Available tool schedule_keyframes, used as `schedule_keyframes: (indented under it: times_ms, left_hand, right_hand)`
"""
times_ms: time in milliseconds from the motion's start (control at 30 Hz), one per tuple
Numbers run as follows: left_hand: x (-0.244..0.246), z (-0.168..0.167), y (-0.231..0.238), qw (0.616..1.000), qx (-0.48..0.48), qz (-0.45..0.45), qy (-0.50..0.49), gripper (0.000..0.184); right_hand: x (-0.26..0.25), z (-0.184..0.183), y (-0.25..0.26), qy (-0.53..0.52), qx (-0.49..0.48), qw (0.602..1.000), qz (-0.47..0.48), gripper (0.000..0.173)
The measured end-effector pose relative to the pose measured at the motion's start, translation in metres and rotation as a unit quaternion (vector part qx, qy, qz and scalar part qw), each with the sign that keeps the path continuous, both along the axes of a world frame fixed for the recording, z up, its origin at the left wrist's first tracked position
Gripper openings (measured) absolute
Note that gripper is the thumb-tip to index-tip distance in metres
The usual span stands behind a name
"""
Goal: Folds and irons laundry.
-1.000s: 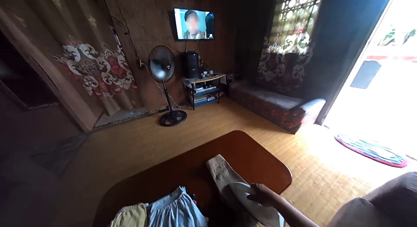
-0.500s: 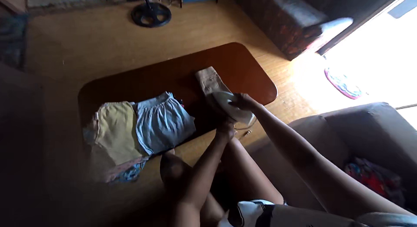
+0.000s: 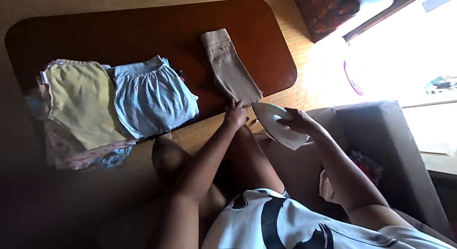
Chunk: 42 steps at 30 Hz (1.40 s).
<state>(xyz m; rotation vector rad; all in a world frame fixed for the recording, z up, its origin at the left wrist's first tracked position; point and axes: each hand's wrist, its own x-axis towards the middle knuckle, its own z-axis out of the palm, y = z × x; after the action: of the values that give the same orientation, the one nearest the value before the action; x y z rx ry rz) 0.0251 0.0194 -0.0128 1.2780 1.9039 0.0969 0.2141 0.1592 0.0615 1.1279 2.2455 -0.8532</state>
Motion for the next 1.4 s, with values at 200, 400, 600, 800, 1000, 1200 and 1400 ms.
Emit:
schedule_keyframes:
  times_ms: [200, 400, 600, 800, 1000, 1200, 1400]
  left_hand:
    - [-0.004, 0.009, -0.009, 0.997, -0.041, -0.048, -0.052, 0.05]
    - [-0.021, 0.005, -0.018, 0.995, -0.055, -0.01, -0.077, 0.047]
    - [-0.059, -0.003, -0.028, 0.962, 0.118, 0.247, 0.015, 0.065]
    - [-0.056, -0.09, -0.026, 0.902, 0.304, 0.291, 0.099, 0.062]
    - [-0.058, -0.082, -0.023, 0.924, 0.242, 0.28, 0.094, 0.058]
    - [-0.057, -0.08, -0.027, 0.924, 0.248, 0.28, 0.08, 0.057]
    - [-0.05, -0.099, -0.034, 0.905, 0.296, 0.254, 0.167, 0.053]
  right_hand:
    - [-0.055, -0.011, 0.007, 0.069, 0.02, 0.997, 0.011, 0.043]
    - [-0.182, -0.037, 0.011, 0.119, 0.034, 0.989, 0.083, 0.049]
    - [-0.169, -0.04, 0.018, 0.084, 0.018, 0.993, 0.083, 0.05]
    - [-0.096, -0.041, 0.01, 0.049, 0.02, 0.997, 0.062, 0.048]
    - [-0.17, -0.041, 0.014, 0.089, 0.03, 0.993, 0.075, 0.047]
    - [-0.169, -0.041, 0.016, 0.09, 0.038, 0.991, 0.094, 0.048]
    - [-0.072, -0.038, 0.004, 0.037, 0.034, 0.997, 0.063, 0.049]
